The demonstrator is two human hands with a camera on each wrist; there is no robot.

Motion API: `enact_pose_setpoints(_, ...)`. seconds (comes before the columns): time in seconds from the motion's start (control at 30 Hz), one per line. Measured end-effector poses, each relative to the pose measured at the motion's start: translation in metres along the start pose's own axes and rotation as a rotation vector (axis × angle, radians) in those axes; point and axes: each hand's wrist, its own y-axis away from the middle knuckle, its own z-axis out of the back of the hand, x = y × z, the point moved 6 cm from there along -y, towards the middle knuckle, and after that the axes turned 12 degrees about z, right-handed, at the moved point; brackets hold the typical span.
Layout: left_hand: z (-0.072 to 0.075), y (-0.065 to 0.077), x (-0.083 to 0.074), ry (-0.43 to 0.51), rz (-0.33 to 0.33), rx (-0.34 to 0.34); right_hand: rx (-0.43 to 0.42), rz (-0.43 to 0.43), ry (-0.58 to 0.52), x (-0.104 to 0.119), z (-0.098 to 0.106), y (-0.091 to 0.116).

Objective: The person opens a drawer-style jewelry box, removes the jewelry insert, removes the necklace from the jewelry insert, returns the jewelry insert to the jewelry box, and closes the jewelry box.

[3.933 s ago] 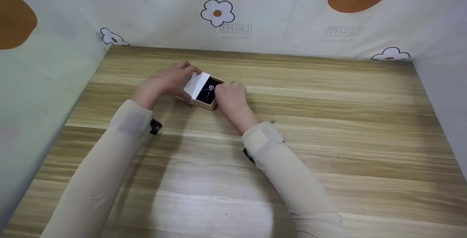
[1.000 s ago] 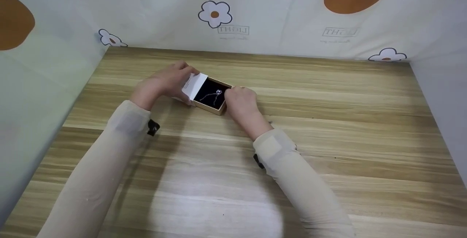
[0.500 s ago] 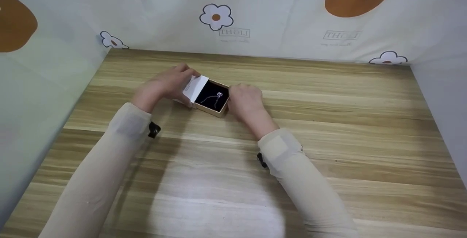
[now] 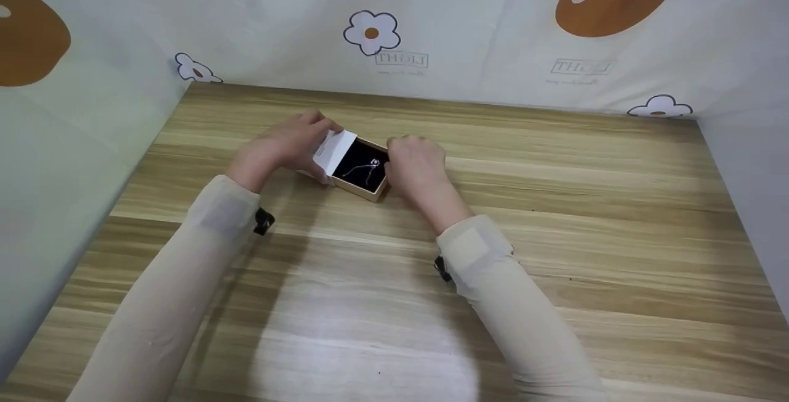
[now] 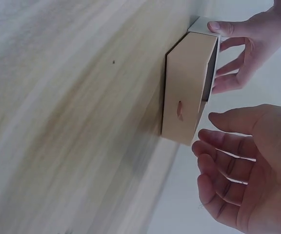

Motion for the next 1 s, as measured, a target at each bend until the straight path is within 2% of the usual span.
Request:
enact_pose_setpoints(0.23, 0.001, 0.001, 0.0, 0.0, 0.008, -0.01, -0.023, 0.022, -0.018, 0.008, 0.003, -0.005)
enact_pose_setpoints(0.5, 0.002, 0.001, -0.001, -0.019, 0.004, 0.002, -0.144, 0.099, 0.007, 0.018, 0.006, -0.01)
enact_pose_setpoints(1.0, 0.001, 0.0, -0.001, -0.006, 0.022, -0.009, -0.136, 0.138, -0.05, 0.024, -0.005, -0.017)
